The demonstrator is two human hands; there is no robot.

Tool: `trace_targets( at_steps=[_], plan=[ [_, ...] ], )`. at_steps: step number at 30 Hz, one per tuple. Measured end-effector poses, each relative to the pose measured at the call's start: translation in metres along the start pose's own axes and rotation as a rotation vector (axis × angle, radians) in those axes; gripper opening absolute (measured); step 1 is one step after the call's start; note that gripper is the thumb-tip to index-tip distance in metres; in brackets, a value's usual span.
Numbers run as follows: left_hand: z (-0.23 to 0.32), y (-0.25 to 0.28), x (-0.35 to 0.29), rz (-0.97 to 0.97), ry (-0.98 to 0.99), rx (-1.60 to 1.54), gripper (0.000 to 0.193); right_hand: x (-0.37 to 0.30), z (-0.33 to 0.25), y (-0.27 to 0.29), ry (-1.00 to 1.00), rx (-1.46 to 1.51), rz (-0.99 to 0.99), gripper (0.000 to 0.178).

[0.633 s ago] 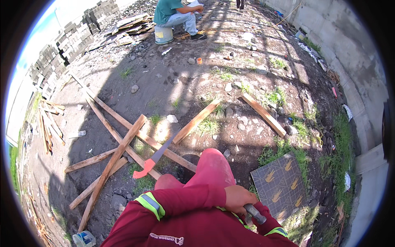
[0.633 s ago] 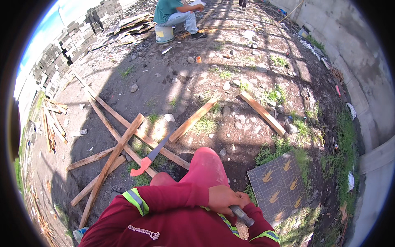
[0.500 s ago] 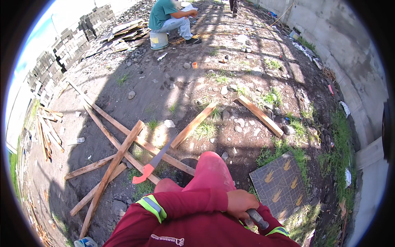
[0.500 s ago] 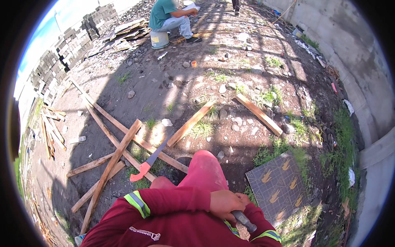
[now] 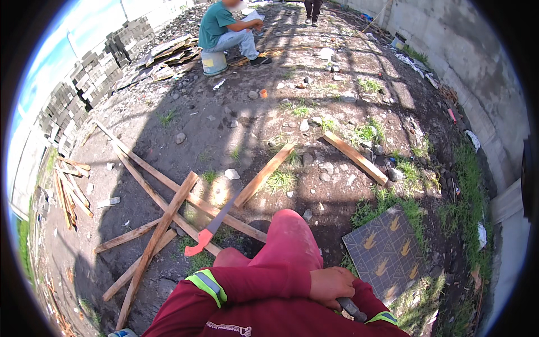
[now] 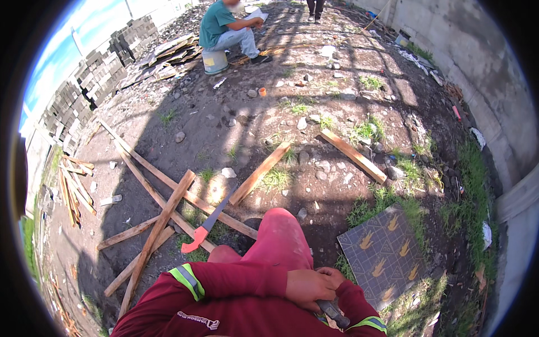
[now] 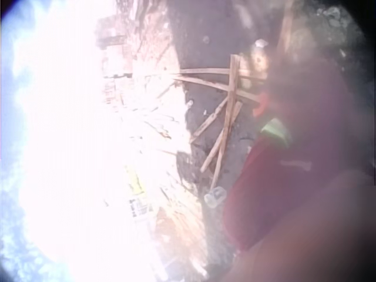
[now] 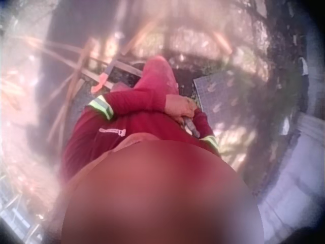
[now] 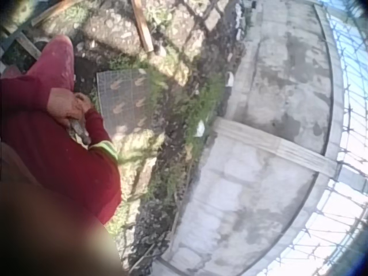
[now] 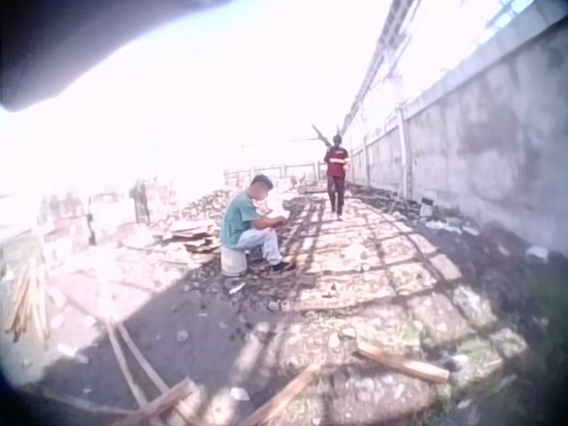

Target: The person uses a hand saw to cut a wooden plank resting on other planks on the ground. After cutting, the person picks up a hammer and a tile and places the tile on the ground.

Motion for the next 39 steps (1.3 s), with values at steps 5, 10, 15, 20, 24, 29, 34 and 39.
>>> trace_targets(
  at_steps=[5, 10, 15, 20, 24, 29, 34, 39],
  plan=[
    [0.014, -0.026, 0.016, -0.156, -0.133, 0.131, 0.041, 0.004, -0.005, 0.000, -0.052, -0.079, 0.064, 0.029],
    [-0.001, 0.023, 0.006, -0.047, -0.009, -0.017, 0.036, 0.016, 0.006, 0.002, 0.096, -0.098, 0.019, 0.030],
    [-0.028, 0.085, -0.027, 0.110, 0.146, -0.155, 0.035, 0.017, 0.016, 0.014, 0.128, -0.106, 0.119, 0.031],
    [-0.015, 0.081, -0.040, 0.073, 0.156, -0.162, 0.034, 0.001, 0.012, 0.006, 0.046, 0.003, 0.092, 0.037],
    [0.009, 0.076, -0.031, 0.077, 0.042, -0.169, 0.034, -0.013, 0.009, 0.000, -0.015, 0.158, 0.048, 0.038],
    [0.019, 0.071, -0.023, 0.047, 0.060, -0.158, 0.035, -0.010, 0.010, 0.009, 0.011, -0.037, 0.074, 0.031],
    [0.032, 0.078, -0.017, 0.091, -0.040, -0.137, 0.034, 0.002, 0.013, 0.010, 0.026, -0.057, 0.068, 0.022],
    [0.009, 0.096, -0.027, 0.132, 0.026, -0.161, 0.040, -0.003, 0.006, 0.005, 0.025, 0.000, 0.083, 0.015]
  ],
)
Point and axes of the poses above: each hand's wrist, its own x-axis towards the middle knuckle, its own y-axis out of the back of the hand, z = x × y, the point moved 10 cm from there along x, towards the middle knuckle, and after that the axes turned 12 degrees about x, right-handed, at the moved point
